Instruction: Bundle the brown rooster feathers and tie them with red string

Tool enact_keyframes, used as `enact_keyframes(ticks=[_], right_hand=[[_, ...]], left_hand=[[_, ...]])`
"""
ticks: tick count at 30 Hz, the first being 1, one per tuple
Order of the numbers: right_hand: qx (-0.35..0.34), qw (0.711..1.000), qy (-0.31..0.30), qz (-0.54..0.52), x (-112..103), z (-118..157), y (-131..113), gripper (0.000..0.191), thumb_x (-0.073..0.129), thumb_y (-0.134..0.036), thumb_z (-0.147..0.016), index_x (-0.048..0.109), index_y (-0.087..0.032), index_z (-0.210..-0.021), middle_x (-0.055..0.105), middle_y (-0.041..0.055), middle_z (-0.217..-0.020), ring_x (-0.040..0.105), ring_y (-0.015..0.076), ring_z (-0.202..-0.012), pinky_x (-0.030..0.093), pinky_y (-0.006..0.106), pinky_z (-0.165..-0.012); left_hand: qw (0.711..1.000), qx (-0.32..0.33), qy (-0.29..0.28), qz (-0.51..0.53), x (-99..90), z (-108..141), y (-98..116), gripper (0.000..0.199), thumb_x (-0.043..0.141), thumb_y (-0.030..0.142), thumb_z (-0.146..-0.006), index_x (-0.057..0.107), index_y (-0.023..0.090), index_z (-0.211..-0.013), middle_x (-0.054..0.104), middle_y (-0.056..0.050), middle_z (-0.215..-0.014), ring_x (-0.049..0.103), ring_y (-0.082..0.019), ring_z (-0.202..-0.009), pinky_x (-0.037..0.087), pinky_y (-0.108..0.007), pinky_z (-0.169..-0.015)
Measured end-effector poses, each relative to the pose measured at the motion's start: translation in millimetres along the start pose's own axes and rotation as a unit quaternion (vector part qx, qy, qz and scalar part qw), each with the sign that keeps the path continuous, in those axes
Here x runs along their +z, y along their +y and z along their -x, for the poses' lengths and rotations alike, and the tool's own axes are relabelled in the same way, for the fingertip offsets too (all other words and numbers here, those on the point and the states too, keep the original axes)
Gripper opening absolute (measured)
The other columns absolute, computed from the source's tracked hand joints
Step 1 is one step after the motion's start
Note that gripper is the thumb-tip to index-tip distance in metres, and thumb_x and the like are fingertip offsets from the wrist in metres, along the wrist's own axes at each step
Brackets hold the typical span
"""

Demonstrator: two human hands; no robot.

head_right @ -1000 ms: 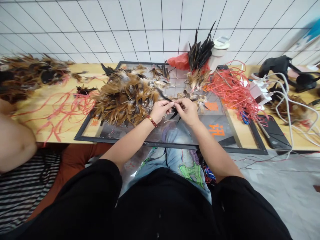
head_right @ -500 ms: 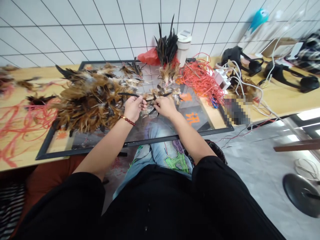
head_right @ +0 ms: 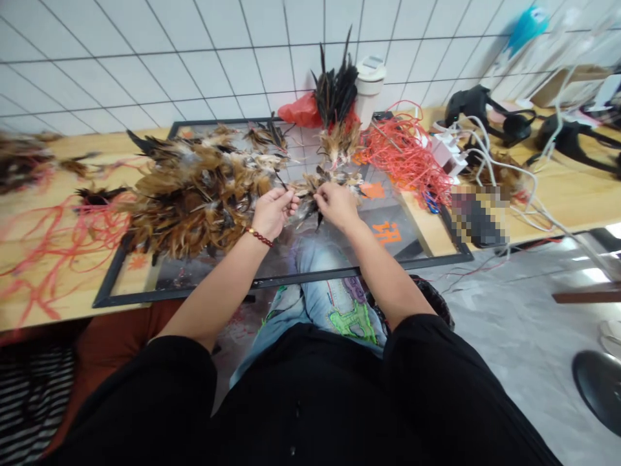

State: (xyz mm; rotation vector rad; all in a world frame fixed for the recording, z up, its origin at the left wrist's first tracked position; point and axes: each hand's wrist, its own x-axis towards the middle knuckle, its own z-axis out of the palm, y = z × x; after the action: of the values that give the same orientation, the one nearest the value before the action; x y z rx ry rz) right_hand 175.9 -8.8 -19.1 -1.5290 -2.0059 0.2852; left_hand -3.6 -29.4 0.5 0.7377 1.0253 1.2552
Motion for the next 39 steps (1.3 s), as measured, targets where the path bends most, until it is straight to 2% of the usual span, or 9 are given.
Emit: enact_keyframes(ticks=[3,5,8,12,14,16,22,29,39], right_hand=[[0.022,0.989,0.104,-0.103,6.1,-4.9,15.9,0.012,0.056,-0.026,-0.087,0.066,-0.021,-0.091,0.067,0.0041,-0.081,0.06,0.0212,-0.076,0.047,0.035,-0.076],[0.014,0.984,0.115,-0.136,6.0,-6.5,22.9,0.009,0.059,-0.028,-0.084,0.065,-0.022,-0.086,0.064,0.0027,-0.075,0.057,0.0203,-0.071,0.047,0.035,-0.073],[-0.052,0.988,0.067,-0.132,0.9,-4.1,24.5,0.009,0.062,-0.029,-0.082,0.068,-0.021,-0.082,0.064,0.004,-0.075,0.057,0.0208,-0.071,0.047,0.037,-0.073],[-0.193,0.977,-0.048,-0.072,-2.9,2.9,15.8,0.019,0.062,-0.025,-0.084,0.076,-0.022,-0.096,0.069,0.0101,-0.098,0.062,0.0263,-0.093,0.047,0.043,-0.086],[-0.219,0.972,-0.085,-0.015,-1.9,5.4,11.0,0.017,0.062,-0.027,-0.087,0.077,-0.023,-0.094,0.069,0.0111,-0.101,0.06,0.0282,-0.098,0.044,0.044,-0.088],[-0.218,0.972,-0.088,0.028,-0.8,6.9,7.5,0.015,0.06,-0.027,-0.09,0.074,-0.022,-0.091,0.07,0.0116,-0.103,0.058,0.0291,-0.1,0.041,0.044,-0.088],[-0.157,0.986,0.019,0.049,-4.0,7.3,4.9,0.02,0.044,-0.022,-0.096,0.064,-0.022,-0.097,0.072,0.0107,-0.101,0.059,0.0287,-0.099,0.037,0.046,-0.094],[-0.143,0.987,0.02,0.072,-7.0,9.8,-1.3,0.024,0.043,-0.026,-0.098,0.066,-0.022,-0.097,0.071,0.0106,-0.094,0.059,0.0306,-0.098,0.037,0.051,-0.096],[-0.118,0.99,0.071,0.035,-12.0,6.3,0.0,0.025,0.047,-0.033,-0.098,0.069,-0.023,-0.103,0.072,0.011,-0.1,0.061,0.031,-0.103,0.039,0.051,-0.099]], left_hand=[[1.0,-0.008,0.006,0.005,-0.2,1.1,0.4,0.015,0.075,0.017,-0.087,0.063,0.013,-0.08,0.068,0.002,-0.064,0.058,-0.005,-0.049,0.042,-0.017,-0.05],[0.999,-0.01,0.026,0.02,-0.5,0.6,1.5,0.016,0.076,0.018,-0.087,0.063,0.013,-0.079,0.067,0.003,-0.062,0.056,-0.004,-0.049,0.041,-0.017,-0.05],[0.997,-0.005,0.058,0.049,-1.6,-0.8,4.5,0.014,0.071,0.015,-0.091,0.063,0.014,-0.08,0.065,0.003,-0.061,0.055,-0.004,-0.048,0.039,-0.017,-0.049],[0.994,-0.014,0.08,0.076,-4.0,-2.3,9.6,0.013,0.072,0.016,-0.091,0.064,0.014,-0.081,0.063,0.004,-0.061,0.054,-0.003,-0.048,0.038,-0.015,-0.05],[0.994,-0.024,0.077,0.075,-4.9,-2.1,12.0,0.013,0.074,0.018,-0.09,0.065,0.014,-0.082,0.062,0.005,-0.061,0.053,-0.002,-0.049,0.038,-0.015,-0.05],[0.995,-0.034,0.067,0.065,-5.0,-1.0,13.7,0.013,0.073,0.018,-0.09,0.065,0.014,-0.081,0.062,0.005,-0.06,0.053,-0.003,-0.048,0.037,-0.015,-0.05],[0.998,-0.045,0.031,-0.014,-2.8,1.9,10.9,0.015,0.071,0.014,-0.091,0.067,0.012,-0.077,0.068,0.001,-0.063,0.059,-0.005,-0.051,0.044,-0.017,-0.052],[0.991,-0.016,0.002,-0.129,-1.5,0.9,2.5,0.014,0.078,0.017,-0.085,0.07,0.011,-0.074,0.074,-0.002,-0.071,0.058,-0.005,-0.044,0.036,-0.018,-0.042],[0.967,-0.062,-0.118,-0.215,0.1,8.3,3.3,0.02,0.074,0.006,-0.085,0.067,0.01,-0.067,0.064,0.0,-0.054,0.053,-0.005,-0.042,0.037,-0.018,-0.043]])
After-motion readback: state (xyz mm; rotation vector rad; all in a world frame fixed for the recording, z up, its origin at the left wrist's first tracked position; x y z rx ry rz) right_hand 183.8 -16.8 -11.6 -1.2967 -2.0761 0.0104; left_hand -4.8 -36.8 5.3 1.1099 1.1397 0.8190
